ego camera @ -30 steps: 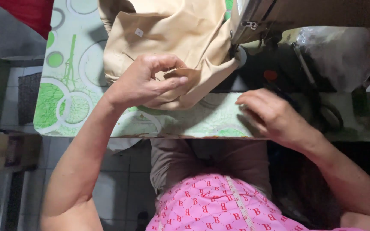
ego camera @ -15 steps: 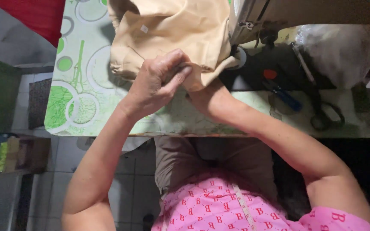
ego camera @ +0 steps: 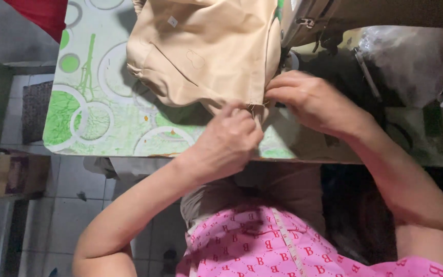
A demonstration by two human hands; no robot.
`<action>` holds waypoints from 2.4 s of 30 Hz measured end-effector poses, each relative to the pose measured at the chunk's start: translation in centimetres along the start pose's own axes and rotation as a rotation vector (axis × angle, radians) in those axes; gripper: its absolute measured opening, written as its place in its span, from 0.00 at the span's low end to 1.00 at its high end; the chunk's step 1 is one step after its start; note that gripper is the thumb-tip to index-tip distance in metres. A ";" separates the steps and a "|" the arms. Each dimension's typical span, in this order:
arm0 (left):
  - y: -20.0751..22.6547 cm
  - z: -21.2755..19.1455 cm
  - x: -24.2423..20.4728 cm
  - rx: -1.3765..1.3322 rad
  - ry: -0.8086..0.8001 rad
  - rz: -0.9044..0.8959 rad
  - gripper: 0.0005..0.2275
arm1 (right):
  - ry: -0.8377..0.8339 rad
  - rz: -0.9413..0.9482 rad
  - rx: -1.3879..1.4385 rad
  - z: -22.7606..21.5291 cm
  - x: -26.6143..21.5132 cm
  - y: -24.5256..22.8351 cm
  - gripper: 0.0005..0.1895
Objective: Measuring a piece of beige fabric with a tape measure and aligning it under a sewing machine needle for stitching.
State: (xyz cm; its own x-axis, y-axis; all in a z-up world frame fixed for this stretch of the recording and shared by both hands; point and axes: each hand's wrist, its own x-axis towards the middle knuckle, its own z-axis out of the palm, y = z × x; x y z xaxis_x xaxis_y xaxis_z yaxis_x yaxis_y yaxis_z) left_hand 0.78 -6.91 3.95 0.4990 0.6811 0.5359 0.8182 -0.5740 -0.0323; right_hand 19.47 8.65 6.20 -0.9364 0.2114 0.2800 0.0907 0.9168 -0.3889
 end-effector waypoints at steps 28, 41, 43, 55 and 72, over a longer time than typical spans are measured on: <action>-2.1 0.8 -5.2 0.220 0.173 -0.043 0.05 | 0.173 -0.381 -0.471 3.5 0.2 -1.3 0.09; -0.2 1.1 -2.7 0.148 0.166 0.009 0.07 | 0.259 -0.315 -0.544 3.6 -1.1 -2.7 0.10; -0.4 1.3 -2.4 0.102 0.186 0.013 0.06 | 0.276 -0.294 -0.543 3.7 -1.2 -2.8 0.10; -0.8 0.7 -5.0 -0.036 0.223 -0.026 0.07 | 0.289 -0.189 -0.477 4.1 -3.2 -3.1 0.12; 0.1 -0.6 -2.4 -0.082 -0.102 -0.112 0.32 | -0.868 0.844 0.269 12.8 -11.5 -8.9 0.26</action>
State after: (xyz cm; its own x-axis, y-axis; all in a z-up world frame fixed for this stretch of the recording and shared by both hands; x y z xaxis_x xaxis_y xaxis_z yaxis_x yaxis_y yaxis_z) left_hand -0.53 -8.83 3.16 0.4357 0.7834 0.4433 0.8463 -0.5242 0.0944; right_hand 25.07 -6.25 -4.75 -0.5425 0.3133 -0.7795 0.7979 0.4823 -0.3616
